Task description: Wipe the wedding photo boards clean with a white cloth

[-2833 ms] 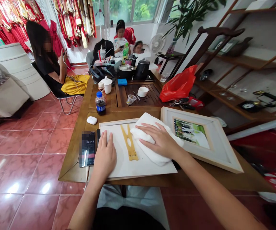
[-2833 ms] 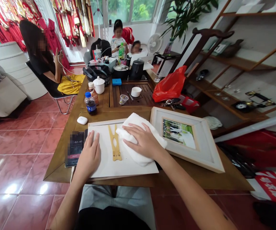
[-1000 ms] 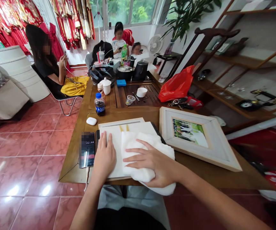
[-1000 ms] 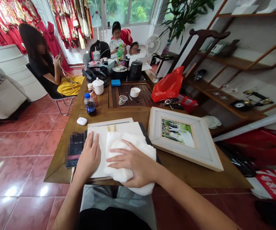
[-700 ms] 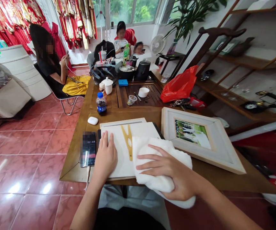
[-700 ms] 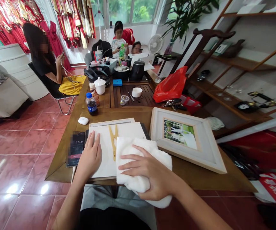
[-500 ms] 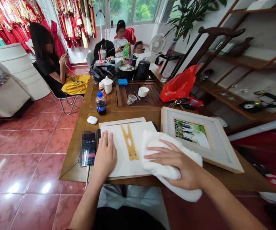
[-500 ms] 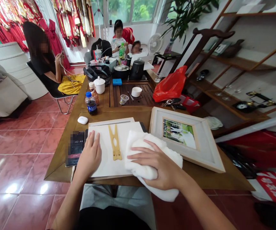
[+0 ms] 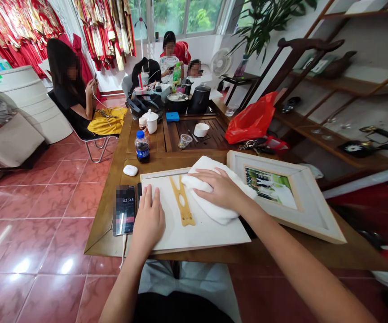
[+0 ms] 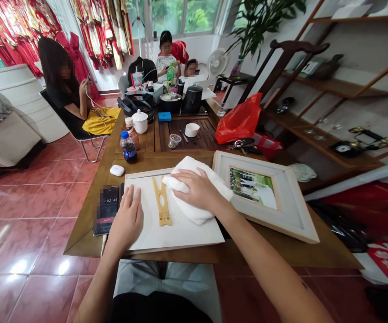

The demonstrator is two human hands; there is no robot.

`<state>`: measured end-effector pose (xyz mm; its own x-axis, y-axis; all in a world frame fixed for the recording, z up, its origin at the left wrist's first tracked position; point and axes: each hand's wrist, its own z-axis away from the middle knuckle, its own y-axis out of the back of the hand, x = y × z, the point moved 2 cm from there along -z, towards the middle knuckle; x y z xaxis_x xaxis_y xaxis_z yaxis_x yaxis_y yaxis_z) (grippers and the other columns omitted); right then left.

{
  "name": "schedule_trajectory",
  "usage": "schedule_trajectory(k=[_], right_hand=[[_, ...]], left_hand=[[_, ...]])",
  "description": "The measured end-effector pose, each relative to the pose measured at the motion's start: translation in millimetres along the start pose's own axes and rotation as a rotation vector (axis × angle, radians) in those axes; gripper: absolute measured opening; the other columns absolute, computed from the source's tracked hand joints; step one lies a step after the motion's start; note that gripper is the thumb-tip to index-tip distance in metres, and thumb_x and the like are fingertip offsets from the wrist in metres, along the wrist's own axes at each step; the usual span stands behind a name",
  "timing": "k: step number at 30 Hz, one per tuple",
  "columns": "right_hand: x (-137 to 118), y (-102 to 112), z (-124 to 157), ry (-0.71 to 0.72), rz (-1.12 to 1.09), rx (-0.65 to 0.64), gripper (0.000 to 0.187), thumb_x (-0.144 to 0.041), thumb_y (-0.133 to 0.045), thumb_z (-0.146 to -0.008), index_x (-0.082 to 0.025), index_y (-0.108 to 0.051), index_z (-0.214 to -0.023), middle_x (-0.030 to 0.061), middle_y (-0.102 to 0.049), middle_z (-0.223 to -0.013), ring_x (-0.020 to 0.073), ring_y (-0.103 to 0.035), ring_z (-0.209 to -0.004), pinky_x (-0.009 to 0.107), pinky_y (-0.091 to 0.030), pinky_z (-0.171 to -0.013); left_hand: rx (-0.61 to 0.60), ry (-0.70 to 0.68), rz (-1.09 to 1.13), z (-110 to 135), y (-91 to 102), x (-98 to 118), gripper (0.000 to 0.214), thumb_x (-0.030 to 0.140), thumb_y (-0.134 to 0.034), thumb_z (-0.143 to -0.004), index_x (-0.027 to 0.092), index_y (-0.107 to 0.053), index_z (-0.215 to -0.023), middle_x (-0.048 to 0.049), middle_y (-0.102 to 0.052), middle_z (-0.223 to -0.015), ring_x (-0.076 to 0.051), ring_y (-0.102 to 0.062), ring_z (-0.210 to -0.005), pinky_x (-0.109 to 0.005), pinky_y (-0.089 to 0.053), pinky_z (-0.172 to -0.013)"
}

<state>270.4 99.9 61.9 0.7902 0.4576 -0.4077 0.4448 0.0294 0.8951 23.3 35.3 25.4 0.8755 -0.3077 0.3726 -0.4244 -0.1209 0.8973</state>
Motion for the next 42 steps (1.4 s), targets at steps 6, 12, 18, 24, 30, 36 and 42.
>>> schedule_trajectory(k=[6,12,18,24,30,36,42], right_hand=[[-8.3,0.9,10.1,0.077,0.007,-0.037,0.049,-0.047,-0.054,-0.093,-0.026,-0.061,-0.137,0.01,-0.062,-0.143,0.0339,-0.048,-0.141,0.069,-0.02,-0.117],[-24.4,2.7,44.2,0.194,-0.008,-0.099,0.05,-0.037,-0.06,-0.09,-0.028,-0.061,-0.139,0.0097,-0.063,-0.142,0.0363,-0.05,-0.139,0.072,-0.019,-0.116],[-25.2,4.8,74.4,0.361,-0.082,-0.219,0.058,-0.034,-0.067,-0.085,-0.03,-0.058,-0.142,0.0093,-0.065,-0.14,0.0353,-0.05,-0.139,0.069,-0.011,-0.12],[-12.7,5.8,58.9,0.294,-0.095,-0.197,0.051,-0.035,-0.065,-0.086,-0.029,-0.062,-0.137,0.0095,-0.067,-0.137,0.0343,-0.052,-0.137,0.068,-0.015,-0.119],[-7.8,2.6,11.9,0.097,-0.036,-0.044,0.046,-0.042,-0.058,-0.091,-0.028,-0.064,-0.134,0.0104,-0.065,-0.139,0.0352,-0.053,-0.137,0.071,-0.022,-0.115],[-9.4,-2.7,3.7,0.074,-0.016,-0.001,0.047,-0.045,-0.055,-0.094,-0.028,-0.062,-0.136,0.0104,-0.063,-0.141,0.0353,-0.05,-0.139,0.072,-0.022,-0.115],[-19.5,-0.8,31.9,0.195,-0.015,-0.07,0.048,-0.04,-0.059,-0.092,-0.028,-0.061,-0.138,0.0099,-0.064,-0.141,0.0356,-0.051,-0.138,0.071,-0.021,-0.117]], left_hand=[[0.036,0.014,0.023,0.8,-0.9,-0.6,0.05,0.017,-0.033,-0.104,0.008,-0.04,-0.152,-0.0248,-0.028,-0.165,-0.033,-0.02,-0.156,-0.056,-0.032,-0.123],[0.045,0.016,0.044,1.1,-1.5,-0.3,0.05,0.017,-0.033,-0.104,0.009,-0.041,-0.152,-0.0244,-0.029,-0.165,-0.033,-0.021,-0.156,-0.057,-0.033,-0.122],[0.026,0.019,0.036,0.6,0.0,0.7,0.05,0.015,-0.036,-0.102,0.008,-0.042,-0.151,-0.0247,-0.029,-0.164,-0.034,-0.021,-0.156,-0.055,-0.032,-0.123],[0.008,0.007,0.02,0.6,-0.5,0.4,0.051,0.014,-0.035,-0.102,0.005,-0.041,-0.151,-0.0266,-0.029,-0.164,-0.035,-0.019,-0.157,-0.057,-0.03,-0.123],[0.018,0.0,0.026,1.0,-1.3,-0.3,0.051,0.015,-0.035,-0.102,0.006,-0.041,-0.151,-0.0267,-0.029,-0.164,-0.035,-0.019,-0.156,-0.058,-0.031,-0.122],[0.075,0.01,0.061,1.3,-3.1,-1.6,0.05,0.017,-0.035,-0.103,0.012,-0.041,-0.152,-0.0221,-0.03,-0.165,-0.032,-0.021,-0.156,-0.056,-0.033,-0.122],[0.05,0.016,0.05,0.5,-2.1,-1.0,0.049,0.017,-0.035,-0.103,0.01,-0.042,-0.151,-0.0239,-0.03,-0.164,-0.033,-0.022,-0.156,-0.055,-0.033,-0.123]])
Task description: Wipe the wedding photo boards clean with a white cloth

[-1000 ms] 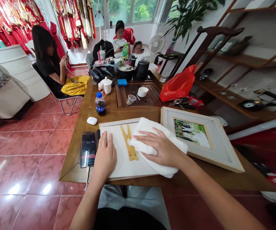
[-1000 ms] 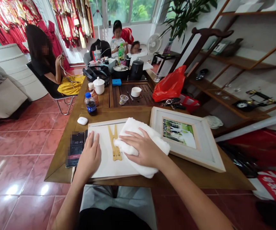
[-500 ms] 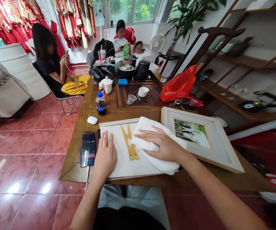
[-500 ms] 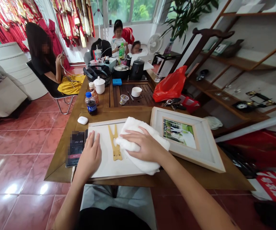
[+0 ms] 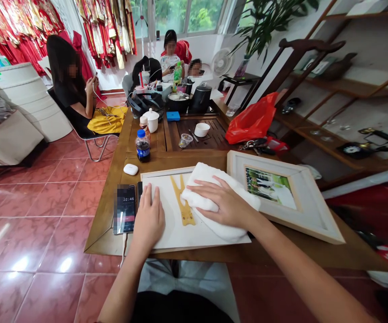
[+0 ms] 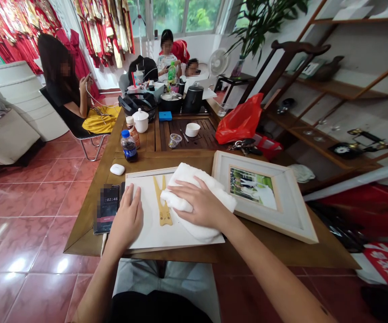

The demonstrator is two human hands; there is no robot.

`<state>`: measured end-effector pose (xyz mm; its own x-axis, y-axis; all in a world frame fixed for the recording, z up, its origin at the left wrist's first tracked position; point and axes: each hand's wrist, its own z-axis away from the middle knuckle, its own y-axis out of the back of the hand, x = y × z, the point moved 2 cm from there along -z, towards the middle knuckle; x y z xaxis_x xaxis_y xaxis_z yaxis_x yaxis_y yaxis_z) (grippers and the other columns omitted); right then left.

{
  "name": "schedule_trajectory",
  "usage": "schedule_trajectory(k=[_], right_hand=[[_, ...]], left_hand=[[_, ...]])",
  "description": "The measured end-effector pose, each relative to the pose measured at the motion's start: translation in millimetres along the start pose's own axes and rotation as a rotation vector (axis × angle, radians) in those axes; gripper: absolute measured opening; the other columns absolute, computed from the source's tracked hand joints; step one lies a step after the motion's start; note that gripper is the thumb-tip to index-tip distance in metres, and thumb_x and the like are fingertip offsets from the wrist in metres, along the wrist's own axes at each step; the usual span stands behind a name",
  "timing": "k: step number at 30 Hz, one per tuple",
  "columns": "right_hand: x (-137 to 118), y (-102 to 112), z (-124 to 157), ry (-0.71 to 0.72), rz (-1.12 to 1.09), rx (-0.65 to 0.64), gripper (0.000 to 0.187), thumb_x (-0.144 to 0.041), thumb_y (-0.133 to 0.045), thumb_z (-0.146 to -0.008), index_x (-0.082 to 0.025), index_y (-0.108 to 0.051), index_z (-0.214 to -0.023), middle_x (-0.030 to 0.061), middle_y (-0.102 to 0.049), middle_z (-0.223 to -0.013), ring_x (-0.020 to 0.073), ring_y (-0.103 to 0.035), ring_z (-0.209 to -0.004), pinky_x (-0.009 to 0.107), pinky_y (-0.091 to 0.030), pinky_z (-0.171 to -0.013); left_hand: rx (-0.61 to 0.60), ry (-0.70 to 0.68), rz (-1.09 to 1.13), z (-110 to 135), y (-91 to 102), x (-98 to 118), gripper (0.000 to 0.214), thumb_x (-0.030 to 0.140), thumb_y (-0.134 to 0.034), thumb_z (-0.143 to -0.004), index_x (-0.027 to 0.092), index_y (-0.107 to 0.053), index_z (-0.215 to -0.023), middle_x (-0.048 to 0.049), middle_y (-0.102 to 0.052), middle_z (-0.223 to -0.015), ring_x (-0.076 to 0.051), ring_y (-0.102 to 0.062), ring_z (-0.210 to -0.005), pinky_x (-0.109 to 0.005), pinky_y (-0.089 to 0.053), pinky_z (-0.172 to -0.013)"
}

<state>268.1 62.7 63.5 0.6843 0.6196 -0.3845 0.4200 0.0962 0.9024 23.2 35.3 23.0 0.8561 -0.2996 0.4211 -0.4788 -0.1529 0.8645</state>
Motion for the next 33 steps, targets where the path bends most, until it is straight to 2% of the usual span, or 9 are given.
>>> schedule_trajectory(k=[6,9,12,17,21,26,29,33], right_hand=[[-17.9,3.7,33.2,0.123,-0.057,-0.083,0.059,-0.034,-0.067,-0.085,-0.03,-0.058,-0.143,0.0095,-0.063,-0.142,0.0346,-0.05,-0.14,0.066,-0.016,-0.12],[-18.9,5.6,44.8,0.174,-0.108,-0.13,0.058,-0.036,-0.069,-0.085,-0.031,-0.06,-0.142,0.0092,-0.066,-0.138,0.0336,-0.052,-0.138,0.065,-0.015,-0.121],[-14.2,4.8,46.7,0.156,-0.148,-0.098,0.055,-0.037,-0.067,-0.088,-0.031,-0.059,-0.143,0.0097,-0.067,-0.136,0.0329,-0.055,-0.135,0.064,-0.018,-0.121],[-6.3,-1.6,21.9,0.025,-0.153,0.074,0.047,-0.039,-0.059,-0.095,-0.029,-0.06,-0.141,0.0108,-0.064,-0.14,0.0325,-0.056,-0.134,0.062,-0.025,-0.12],[-3.9,-7.5,-13.7,-0.021,-0.127,0.118,0.045,-0.04,-0.057,-0.095,-0.026,-0.062,-0.137,0.0119,-0.065,-0.139,0.033,-0.057,-0.133,0.065,-0.027,-0.118],[-7.0,-12.2,-45.4,0.041,-0.12,0.09,0.046,-0.042,-0.057,-0.094,-0.023,-0.062,-0.136,0.0114,-0.065,-0.139,0.0317,-0.055,-0.134,0.062,-0.027,-0.118],[-11.8,-12.6,-49.2,0.116,-0.112,0.032,0.047,-0.042,-0.058,-0.094,-0.024,-0.062,-0.137,0.0096,-0.065,-0.14,0.031,-0.053,-0.136,0.06,-0.026,-0.119],[-18.4,-12.0,-43.3,0.213,-0.082,-0.077,0.049,-0.039,-0.059,-0.093,-0.024,-0.06,-0.139,0.0102,-0.063,-0.142,0.0316,-0.05,-0.139,0.062,-0.023,-0.119]], left_hand=[[-0.02,0.004,-0.008,0.4,2.0,1.7,0.05,0.016,-0.036,-0.102,0.007,-0.043,-0.151,-0.0253,-0.029,-0.164,-0.034,-0.021,-0.156,-0.056,-0.033,-0.122],[-0.015,0.005,-0.004,0.6,1.8,1.6,0.05,0.016,-0.036,-0.102,0.008,-0.042,-0.151,-0.0247,-0.03,-0.164,-0.034,-0.021,-0.156,-0.057,-0.033,-0.122],[-0.013,-0.002,0.002,0.7,0.9,0.8,0.05,0.016,-0.035,-0.102,0.01,-0.041,-0.152,-0.0237,-0.029,-0.165,-0.033,-0.02,-0.156,-0.057,-0.032,-0.122],[-0.009,-0.013,0.008,0.9,-0.2,-0.5,0.051,0.016,-0.036,-0.102,0.011,-0.041,-0.152,-0.0227,-0.03,-0.165,-0.033,-0.019,-0.157,-0.057,-0.032,-0.122],[-0.013,-0.022,-0.011,0.6,-0.5,-0.7,0.051,0.015,-0.036,-0.102,0.009,-0.041,-0.152,-0.0235,-0.03,-0.164,-0.033,-0.019,-0.157,-0.056,-0.031,-0.123],[-0.01,-0.032,-0.029,0.7,-1.0,-0.5,0.05,0.015,-0.036,-0.102,0.009,-0.041,-0.152,-0.0245,-0.03,-0.164,-0.033,-0.018,-0.157,-0.057,-0.031,-0.123],[-0.003,-0.033,-0.029,1.2,-0.5,-0.1,0.05,0.015,-0.036,-0.102,0.01,-0.04,-0.152,-0.0238,-0.03,-0.164,-0.033,-0.019,-0.157,-0.056,-0.032,-0.122],[-0.013,-0.033,-0.051,1.0,0.4,0.6,0.049,0.014,-0.035,-0.103,0.006,-0.041,-0.151,-0.0272,-0.03,-0.163,-0.035,-0.019,-0.156,-0.056,-0.032,-0.122]])
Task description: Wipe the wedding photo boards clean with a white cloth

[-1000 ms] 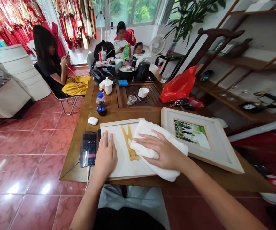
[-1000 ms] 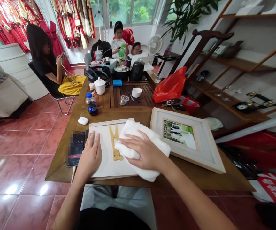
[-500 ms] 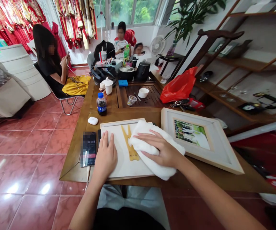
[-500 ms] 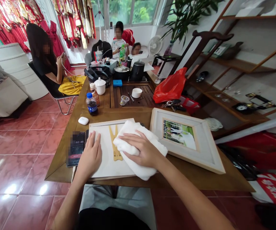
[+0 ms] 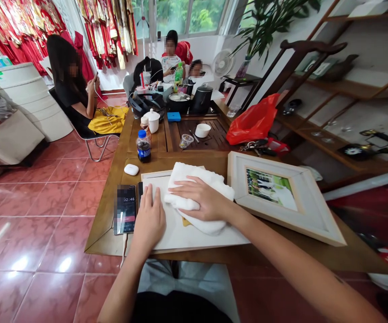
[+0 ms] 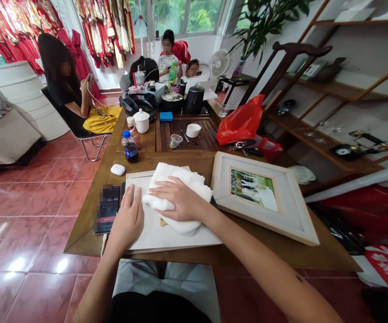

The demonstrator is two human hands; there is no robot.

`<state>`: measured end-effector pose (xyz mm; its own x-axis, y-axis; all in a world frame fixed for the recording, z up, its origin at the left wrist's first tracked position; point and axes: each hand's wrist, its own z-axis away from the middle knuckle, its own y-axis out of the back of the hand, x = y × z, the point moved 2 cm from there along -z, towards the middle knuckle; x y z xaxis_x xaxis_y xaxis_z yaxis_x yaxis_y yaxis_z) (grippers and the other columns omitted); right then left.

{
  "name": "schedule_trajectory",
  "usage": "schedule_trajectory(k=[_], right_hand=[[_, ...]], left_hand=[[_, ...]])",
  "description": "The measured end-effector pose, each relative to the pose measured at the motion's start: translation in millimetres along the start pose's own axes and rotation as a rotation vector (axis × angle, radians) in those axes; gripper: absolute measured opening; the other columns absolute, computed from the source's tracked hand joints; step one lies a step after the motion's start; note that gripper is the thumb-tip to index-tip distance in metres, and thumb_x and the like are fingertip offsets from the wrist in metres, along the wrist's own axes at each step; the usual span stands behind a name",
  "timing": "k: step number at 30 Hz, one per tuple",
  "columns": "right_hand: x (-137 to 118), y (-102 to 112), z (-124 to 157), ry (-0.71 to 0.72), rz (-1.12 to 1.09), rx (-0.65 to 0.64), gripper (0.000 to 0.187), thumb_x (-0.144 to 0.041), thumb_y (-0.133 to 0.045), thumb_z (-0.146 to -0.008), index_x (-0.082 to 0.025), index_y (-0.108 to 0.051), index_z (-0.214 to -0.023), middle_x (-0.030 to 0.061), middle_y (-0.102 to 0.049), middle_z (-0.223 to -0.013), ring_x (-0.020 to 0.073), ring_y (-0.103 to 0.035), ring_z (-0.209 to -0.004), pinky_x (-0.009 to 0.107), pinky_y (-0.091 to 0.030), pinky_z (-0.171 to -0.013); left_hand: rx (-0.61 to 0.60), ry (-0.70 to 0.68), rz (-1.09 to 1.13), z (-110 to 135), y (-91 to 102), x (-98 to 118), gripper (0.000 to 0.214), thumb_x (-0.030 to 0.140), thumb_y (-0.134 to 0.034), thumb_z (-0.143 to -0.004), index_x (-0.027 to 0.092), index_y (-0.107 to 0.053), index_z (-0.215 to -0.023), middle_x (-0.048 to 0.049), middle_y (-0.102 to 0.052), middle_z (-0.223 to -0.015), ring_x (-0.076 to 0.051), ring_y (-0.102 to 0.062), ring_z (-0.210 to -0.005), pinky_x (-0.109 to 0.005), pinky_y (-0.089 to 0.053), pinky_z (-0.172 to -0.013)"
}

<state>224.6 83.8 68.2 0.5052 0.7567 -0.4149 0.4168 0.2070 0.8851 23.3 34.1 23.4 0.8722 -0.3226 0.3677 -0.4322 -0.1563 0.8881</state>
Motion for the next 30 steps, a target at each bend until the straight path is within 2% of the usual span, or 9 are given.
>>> schedule_trajectory(k=[5,10,15,20,25,30], right_hand=[[-17.0,-2.6,11.3,0.095,-0.013,-0.136,0.055,-0.037,-0.063,-0.085,-0.021,-0.061,-0.138,0.0115,-0.063,-0.143,0.0314,-0.046,-0.143,0.061,-0.019,-0.119],[-36.6,-1.0,26.3,0.164,-0.038,-0.209,0.063,-0.03,-0.066,-0.076,-0.022,-0.061,-0.137,0.0104,-0.06,-0.146,0.0309,-0.044,-0.144,0.059,-0.012,-0.122],[-41.9,5.0,37.8,0.069,0.059,-0.127,0.068,-0.03,-0.068,-0.077,-0.026,-0.056,-0.144,0.011,-0.047,-0.157,0.0337,-0.041,-0.146,0.064,-0.012,-0.121],[-34.3,3.1,38.1,-0.043,0.047,-0.065,0.051,-0.033,-0.063,-0.088,-0.028,-0.06,-0.139,0.0092,-0.055,-0.151,0.0327,-0.044,-0.144,0.065,-0.019,-0.12],[-14.3,0.1,17.0,-0.074,-0.008,0.012,0.05,-0.038,-0.062,-0.091,-0.028,-0.06,-0.14,0.0101,-0.058,-0.148,0.0316,-0.047,-0.142,0.063,-0.023,-0.12],[-0.5,1.5,-7.0,-0.068,-0.009,0.041,0.051,-0.04,-0.061,-0.093,-0.027,-0.059,-0.141,0.0097,-0.058,-0.148,0.0307,-0.047,-0.142,0.062,-0.021,-0.121]], left_hand=[[-0.008,-0.008,0.0,-1.1,0.3,0.3,0.049,0.015,-0.034,-0.103,0.003,-0.042,-0.15,-0.0287,-0.03,-0.163,-0.036,-0.021,-0.156,-0.055,-0.033,-0.122],[0.013,-0.009,0.002,-0.4,-0.4,0.2,0.05,0.011,-0.039,-0.1,0.004,-0.042,-0.149,-0.0283,-0.03,-0.163,-0.035,-0.021,-0.156,-0.055,-0.033,-0.122],[0.027,0.0,0.011,0.1,-0.1,0.5,0.05,0.012,-0.037,-0.1,0.007,-0.042,-0.15,-0.0261,-0.032,-0.162,-0.034,-0.022,-0.156,-0.057,-0.034,-0.121],[0.002,0.007,0.01,-1.4,0.6,1.3,0.049,0.016,-0.033,-0.103,0.004,-0.041,-0.15,-0.0271,-0.031,-0.162,-0.035,-0.022,-0.156,-0.055,-0.033,-0.123],[0.005,0.006,0.031,-2.0,-0.4,0.2,0.051,0.017,-0.03,-0.104,0.003,-0.034,-0.153,-0.0269,-0.033,-0.162,-0.034,-0.023,-0.156,-0.056,-0.032,-0.123],[-0.005,0.002,0.023,-1.2,-1.9,-1.7,0.052,0.014,-0.033,-0.102,0.001,-0.037,-0.151,-0.0278,-0.032,-0.162,-0.034,-0.02,-0.156,-0.057,-0.031,-0.123]])
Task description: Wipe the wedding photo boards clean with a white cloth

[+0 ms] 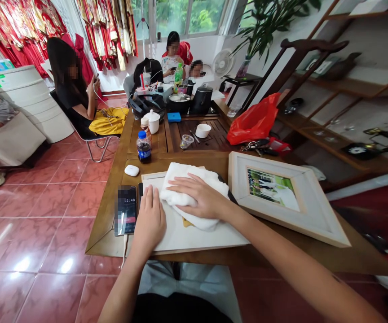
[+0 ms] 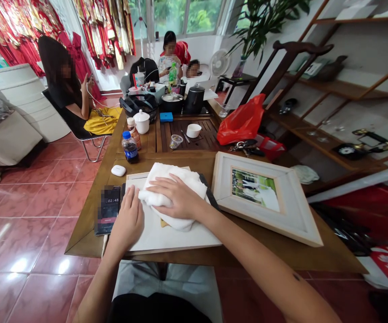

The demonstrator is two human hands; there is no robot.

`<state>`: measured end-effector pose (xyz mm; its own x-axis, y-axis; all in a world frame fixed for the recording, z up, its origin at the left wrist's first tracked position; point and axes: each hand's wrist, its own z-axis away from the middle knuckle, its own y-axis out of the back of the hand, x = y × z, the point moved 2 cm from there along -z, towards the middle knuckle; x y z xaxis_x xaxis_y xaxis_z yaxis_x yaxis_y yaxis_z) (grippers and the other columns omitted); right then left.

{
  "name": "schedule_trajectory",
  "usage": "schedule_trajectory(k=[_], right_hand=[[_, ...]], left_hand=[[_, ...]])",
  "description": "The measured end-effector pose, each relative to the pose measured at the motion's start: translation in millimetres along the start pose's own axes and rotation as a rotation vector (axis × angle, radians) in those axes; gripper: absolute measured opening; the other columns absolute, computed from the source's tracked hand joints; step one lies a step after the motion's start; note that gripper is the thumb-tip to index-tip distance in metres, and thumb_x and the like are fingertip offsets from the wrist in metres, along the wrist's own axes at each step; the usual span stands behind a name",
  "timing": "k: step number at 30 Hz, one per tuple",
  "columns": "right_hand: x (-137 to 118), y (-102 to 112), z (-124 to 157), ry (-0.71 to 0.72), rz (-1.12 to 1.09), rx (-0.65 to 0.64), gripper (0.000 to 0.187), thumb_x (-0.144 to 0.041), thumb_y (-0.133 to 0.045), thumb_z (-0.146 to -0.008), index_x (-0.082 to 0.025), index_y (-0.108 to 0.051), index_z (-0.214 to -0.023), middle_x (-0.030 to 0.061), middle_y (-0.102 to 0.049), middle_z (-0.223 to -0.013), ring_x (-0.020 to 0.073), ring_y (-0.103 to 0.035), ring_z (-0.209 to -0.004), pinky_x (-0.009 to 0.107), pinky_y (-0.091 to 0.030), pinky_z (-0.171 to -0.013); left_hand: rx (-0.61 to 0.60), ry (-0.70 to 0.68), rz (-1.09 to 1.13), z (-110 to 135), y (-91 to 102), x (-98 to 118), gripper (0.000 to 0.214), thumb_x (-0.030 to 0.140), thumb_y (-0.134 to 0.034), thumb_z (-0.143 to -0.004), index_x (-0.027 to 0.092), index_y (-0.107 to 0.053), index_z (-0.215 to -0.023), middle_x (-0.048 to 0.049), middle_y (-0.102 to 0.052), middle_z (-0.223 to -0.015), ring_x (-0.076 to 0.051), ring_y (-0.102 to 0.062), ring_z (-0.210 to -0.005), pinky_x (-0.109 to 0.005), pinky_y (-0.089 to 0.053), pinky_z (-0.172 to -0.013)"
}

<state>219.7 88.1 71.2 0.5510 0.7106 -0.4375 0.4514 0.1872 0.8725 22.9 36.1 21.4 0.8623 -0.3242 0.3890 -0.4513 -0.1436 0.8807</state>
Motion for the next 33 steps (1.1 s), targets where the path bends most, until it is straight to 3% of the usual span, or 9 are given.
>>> schedule_trajectory(k=[6,14,19,33], right_hand=[[-0.3,1.1,-5.6,0.126,0.004,-0.13,0.049,-0.037,-0.06,-0.091,-0.025,-0.061,-0.139,0.0096,-0.057,-0.149,0.0308,-0.044,-0.144,0.064,-0.015,-0.121],[-15.2,-3.9,12.1,0.225,-0.025,-0.243,0.059,-0.033,-0.063,-0.081,-0.024,-0.06,-0.14,0.0104,-0.056,-0.15,0.0305,-0.04,-0.146,0.061,-0.007,-0.122],[-34.6,-8.7,31.6,0.243,-0.045,-0.277,0.065,-0.033,-0.065,-0.078,-0.025,-0.058,-0.142,0.0101,-0.055,-0.151,0.0316,-0.04,-0.147,0.063,-0.005,-0.123],[-61.4,-24.3,58.8,0.272,0.046,-0.294,0.075,-0.036,-0.066,-0.077,-0.023,-0.049,-0.149,0.009,-0.05,-0.155,0.0354,-0.04,-0.146,0.066,0.003,-0.123]], left_hand=[[0.011,-0.003,0.019,1.3,-1.6,-1.5,0.055,0.01,-0.033,-0.098,0.003,-0.036,-0.153,-0.0276,-0.03,-0.163,-0.033,-0.018,-0.157,-0.058,-0.031,-0.123],[-0.03,-0.003,0.042,2.8,-0.6,-3.3,0.06,0.008,-0.039,-0.095,0.002,-0.033,-0.154,-0.0293,-0.025,-0.164,-0.036,-0.015,-0.157,-0.058,-0.031,-0.123],[0.038,-0.009,0.058,2.0,-1.8,-2.3,0.057,0.009,-0.035,-0.099,0.01,-0.032,-0.156,-0.025,-0.028,-0.165,-0.033,-0.017,-0.157,-0.058,-0.033,-0.122],[0.006,0.019,0.021,1.3,2.8,1.0,0.056,0.007,-0.031,-0.099,0.007,-0.034,-0.155,-0.0253,-0.029,-0.164,-0.031,-0.016,-0.157,-0.056,-0.032,-0.123]])
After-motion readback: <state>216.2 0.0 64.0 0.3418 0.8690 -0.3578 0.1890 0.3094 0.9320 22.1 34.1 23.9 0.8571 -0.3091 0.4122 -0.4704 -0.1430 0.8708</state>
